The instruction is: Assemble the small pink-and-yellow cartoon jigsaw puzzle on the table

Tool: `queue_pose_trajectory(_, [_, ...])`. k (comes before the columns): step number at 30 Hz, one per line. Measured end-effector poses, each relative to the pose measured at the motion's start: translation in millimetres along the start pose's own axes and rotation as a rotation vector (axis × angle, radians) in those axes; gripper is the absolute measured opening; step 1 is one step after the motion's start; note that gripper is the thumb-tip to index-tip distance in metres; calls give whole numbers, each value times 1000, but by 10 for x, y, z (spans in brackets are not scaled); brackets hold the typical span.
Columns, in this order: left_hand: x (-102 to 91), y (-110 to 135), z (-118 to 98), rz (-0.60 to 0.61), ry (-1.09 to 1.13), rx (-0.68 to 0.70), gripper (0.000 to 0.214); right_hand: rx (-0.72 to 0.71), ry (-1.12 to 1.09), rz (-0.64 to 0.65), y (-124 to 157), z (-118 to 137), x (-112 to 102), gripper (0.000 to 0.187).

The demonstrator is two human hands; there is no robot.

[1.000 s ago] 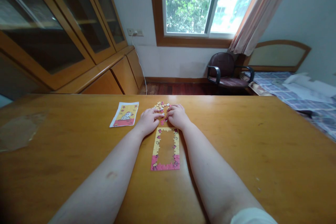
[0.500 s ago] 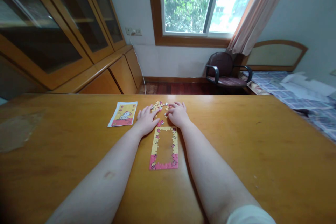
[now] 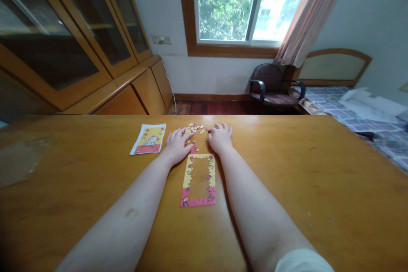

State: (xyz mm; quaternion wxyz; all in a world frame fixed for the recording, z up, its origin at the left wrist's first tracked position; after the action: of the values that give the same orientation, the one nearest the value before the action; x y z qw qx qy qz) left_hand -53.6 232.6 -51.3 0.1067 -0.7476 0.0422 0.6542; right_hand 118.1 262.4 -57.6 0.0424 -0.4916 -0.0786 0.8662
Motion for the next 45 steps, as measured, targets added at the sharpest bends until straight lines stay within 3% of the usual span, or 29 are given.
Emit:
queue_pose_trajectory(4, [108,-7,51,54,-51,-41,60,-56,-57,-51,-5,33,-56,28])
queue_pose_trajectory(10, [104,-11,21,57,-67,-20,59,-301,-158,90,74,272,32,23])
queue_pose_trajectory(13, [111,-4,13,73,-86,-25,60,-359,-189,86,90,319,15,21])
queue_pose_trajectory(19, [156,5,11,106,-94,-15,60,-304,-242,13,51,252,-93,29])
queue_pose_trajectory(27, [178,4,55,100,-77,-46,63,-111,-93,-66,10,92,-140,37])
queue_pose_trajectory(31, [179,3,42,83,-73,-34,60,-143,-66,20,34,171,-47,35])
queue_pose_trajectory(37, [179,10,28,64,-83,-21,65,-197,50,206,118,257,152,52])
queue_pose_trajectory(45, [173,-3,36,81,-78,-25,65,-139,108,144,81,228,102,59])
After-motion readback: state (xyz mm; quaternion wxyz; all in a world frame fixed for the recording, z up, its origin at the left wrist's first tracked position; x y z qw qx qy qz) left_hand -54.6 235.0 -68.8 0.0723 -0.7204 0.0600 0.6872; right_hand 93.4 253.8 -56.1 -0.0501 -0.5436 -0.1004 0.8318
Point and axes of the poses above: each hand's wrist, its own y-axis away from the middle knuckle, its own x-axis out of the palm, z = x × y, the point moved 8 cm from there along -y, towards the middle knuckle, and after that the axes turned 9 degrees about -y, right-handed, at the moved point
